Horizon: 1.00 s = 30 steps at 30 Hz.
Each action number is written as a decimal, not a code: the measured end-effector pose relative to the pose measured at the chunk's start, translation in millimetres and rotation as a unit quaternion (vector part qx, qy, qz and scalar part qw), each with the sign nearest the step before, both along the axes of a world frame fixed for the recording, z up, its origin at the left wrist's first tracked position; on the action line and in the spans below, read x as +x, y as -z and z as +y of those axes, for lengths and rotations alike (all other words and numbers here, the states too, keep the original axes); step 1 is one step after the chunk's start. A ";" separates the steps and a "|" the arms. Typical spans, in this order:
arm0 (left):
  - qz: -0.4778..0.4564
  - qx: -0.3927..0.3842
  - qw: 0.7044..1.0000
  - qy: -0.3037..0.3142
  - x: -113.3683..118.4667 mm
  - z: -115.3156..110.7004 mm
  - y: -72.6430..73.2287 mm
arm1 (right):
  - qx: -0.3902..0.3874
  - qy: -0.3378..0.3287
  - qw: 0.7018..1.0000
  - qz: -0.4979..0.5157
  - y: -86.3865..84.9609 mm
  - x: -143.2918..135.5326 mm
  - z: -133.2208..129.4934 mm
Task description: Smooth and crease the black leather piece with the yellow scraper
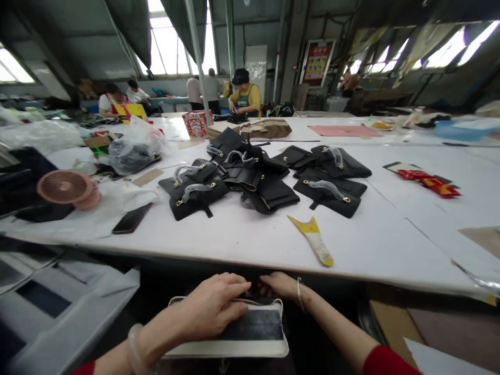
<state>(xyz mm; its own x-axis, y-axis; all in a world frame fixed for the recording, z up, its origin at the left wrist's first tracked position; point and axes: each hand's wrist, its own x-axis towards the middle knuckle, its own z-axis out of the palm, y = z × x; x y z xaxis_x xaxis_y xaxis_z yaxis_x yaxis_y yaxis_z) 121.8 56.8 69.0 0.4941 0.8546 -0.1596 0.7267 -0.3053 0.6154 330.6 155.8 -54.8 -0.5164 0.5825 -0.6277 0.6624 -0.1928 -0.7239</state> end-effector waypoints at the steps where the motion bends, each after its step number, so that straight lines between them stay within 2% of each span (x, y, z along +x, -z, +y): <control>1: -0.004 -0.004 1.000 -0.022 -9.6 -1.6 -1.7 | 0.001 -0.022 1.000 -0.008 -6.6 0.3 0.1; 6: -0.023 -0.023 0.991 -0.129 -44.3 -14.7 -0.3 | 0.029 -0.147 0.989 -0.015 -48.3 -21.3 -1.4; 9: -0.029 -0.013 0.987 -0.155 -45.3 -21.1 7.8 | 0.051 -0.230 0.972 -0.007 -69.3 -41.4 -4.6; 11: -0.029 0.006 0.989 -0.146 -40.9 -22.7 14.5 | 0.075 -0.267 0.961 0.006 -76.1 -53.2 -8.7; 15: -0.022 0.030 0.991 -0.126 -33.5 -23.0 24.1 | 0.111 -0.291 0.950 0.007 -70.5 -68.4 -14.4; 19: -0.014 0.047 0.991 -0.121 -33.7 -27.1 25.4 | 0.126 -0.327 0.936 0.019 -58.5 -71.0 -14.2; 27: -0.007 0.085 0.991 -0.100 -35.4 -36.7 34.9 | 0.146 -0.308 0.940 -0.013 -59.9 -73.1 -25.7; 30: -0.009 0.091 0.991 -0.101 -34.9 -36.0 31.5 | 0.175 -0.317 0.931 -0.044 -55.9 -74.3 -29.9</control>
